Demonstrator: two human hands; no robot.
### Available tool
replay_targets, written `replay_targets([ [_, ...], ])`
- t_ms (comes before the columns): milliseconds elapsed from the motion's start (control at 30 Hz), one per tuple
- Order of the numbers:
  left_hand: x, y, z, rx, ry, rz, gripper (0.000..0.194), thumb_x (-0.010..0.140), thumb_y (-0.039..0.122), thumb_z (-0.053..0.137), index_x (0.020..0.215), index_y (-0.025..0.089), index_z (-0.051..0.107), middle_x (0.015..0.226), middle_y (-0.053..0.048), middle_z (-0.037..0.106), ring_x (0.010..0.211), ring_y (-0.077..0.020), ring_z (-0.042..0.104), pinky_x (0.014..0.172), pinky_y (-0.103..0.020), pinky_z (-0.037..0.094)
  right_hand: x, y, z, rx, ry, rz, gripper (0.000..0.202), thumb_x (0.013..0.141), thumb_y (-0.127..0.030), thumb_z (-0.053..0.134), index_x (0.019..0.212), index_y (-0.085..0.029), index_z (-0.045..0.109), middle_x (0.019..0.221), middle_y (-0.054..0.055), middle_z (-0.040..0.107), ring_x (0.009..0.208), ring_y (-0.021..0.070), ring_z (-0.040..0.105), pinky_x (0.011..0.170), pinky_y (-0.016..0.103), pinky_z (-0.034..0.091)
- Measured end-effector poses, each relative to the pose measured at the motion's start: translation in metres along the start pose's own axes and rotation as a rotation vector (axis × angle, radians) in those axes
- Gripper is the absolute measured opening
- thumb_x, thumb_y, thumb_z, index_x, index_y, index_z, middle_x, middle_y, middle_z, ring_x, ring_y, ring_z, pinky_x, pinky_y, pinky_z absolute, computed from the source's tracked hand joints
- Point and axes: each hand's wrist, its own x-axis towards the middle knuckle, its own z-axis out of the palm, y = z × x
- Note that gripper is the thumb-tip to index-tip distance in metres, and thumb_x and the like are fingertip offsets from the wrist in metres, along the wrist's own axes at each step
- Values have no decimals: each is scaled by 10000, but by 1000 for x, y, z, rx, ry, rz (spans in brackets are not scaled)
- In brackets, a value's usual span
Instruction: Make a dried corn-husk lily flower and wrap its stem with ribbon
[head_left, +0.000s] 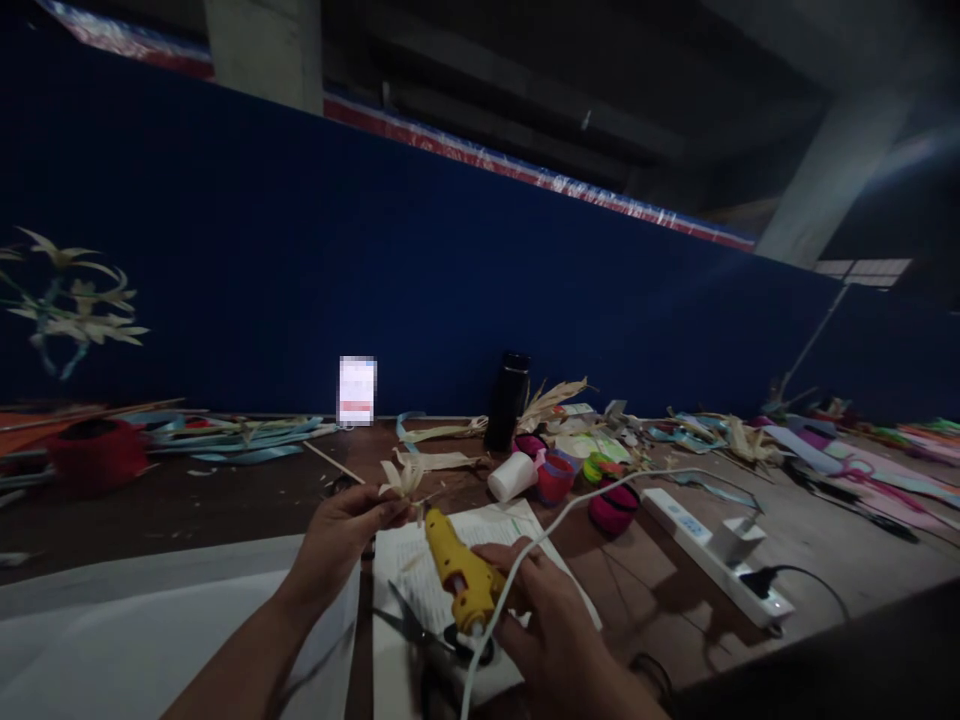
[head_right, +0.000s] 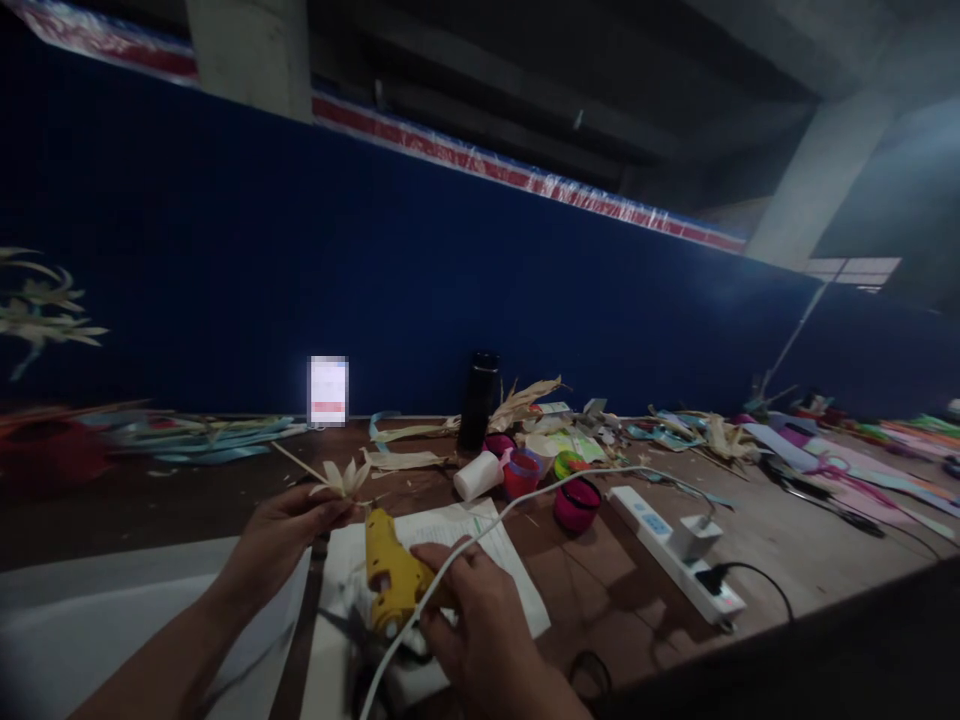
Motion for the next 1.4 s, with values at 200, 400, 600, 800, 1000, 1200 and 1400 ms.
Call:
replay_targets([
  [200,1,2,1,-67,56,-8,197,534,250,794,655,142,682,662,-10,706,638,-129,645,663,-228,504,3,-9,8,63,69,-78,447,698,-154,573,1133,-258,556,965,49,609,869,197,578,756,281,456],
  [400,1,5,2,-61,55,-22,218,526,254,794,673,137,682,626,-26,708,590,-133,642,620,-230,498,1,-4,14,-4,151,-118,388,718,-208,555,1104,-251,551,904,51,620,787,194,582,708,289,460],
  [600,1,4,1,-33,63,3,194,539,265,784,648,146,675,560,0,668,504,-94,580,527,-197,453,1,-11,12,31,137,-194,345,761,-225,529,1106,-223,522,901,60,592,748,181,559,642,275,457],
  [800,3,-3,-6,43,33,49,158,592,258,747,691,152,684,600,21,608,472,-65,508,451,-177,381,2,-14,14,8,119,-178,293,763,-244,549,1055,-230,530,851,48,557,680,159,540,562,242,432],
  [1000,6,-8,-8,109,5,114,116,641,256,713,663,155,661,615,41,518,451,-38,426,416,-169,298,2,-13,18,-26,114,-173,317,744,-220,543,1060,-232,527,848,37,561,710,170,542,591,255,420],
  [1200,3,-3,-6,132,-33,152,121,665,254,694,635,152,636,640,42,492,443,-25,383,416,-180,263,2,-12,18,-18,112,-171,310,755,-225,534,1064,-230,518,860,44,559,715,176,538,608,269,416],
  [1400,3,-4,-5,104,-26,123,106,660,247,695,645,156,644,639,43,492,438,-21,380,409,-176,260,1,-13,16,-3,86,-173,320,750,-205,517,1068,-233,513,869,46,553,740,185,540,619,274,420],
])
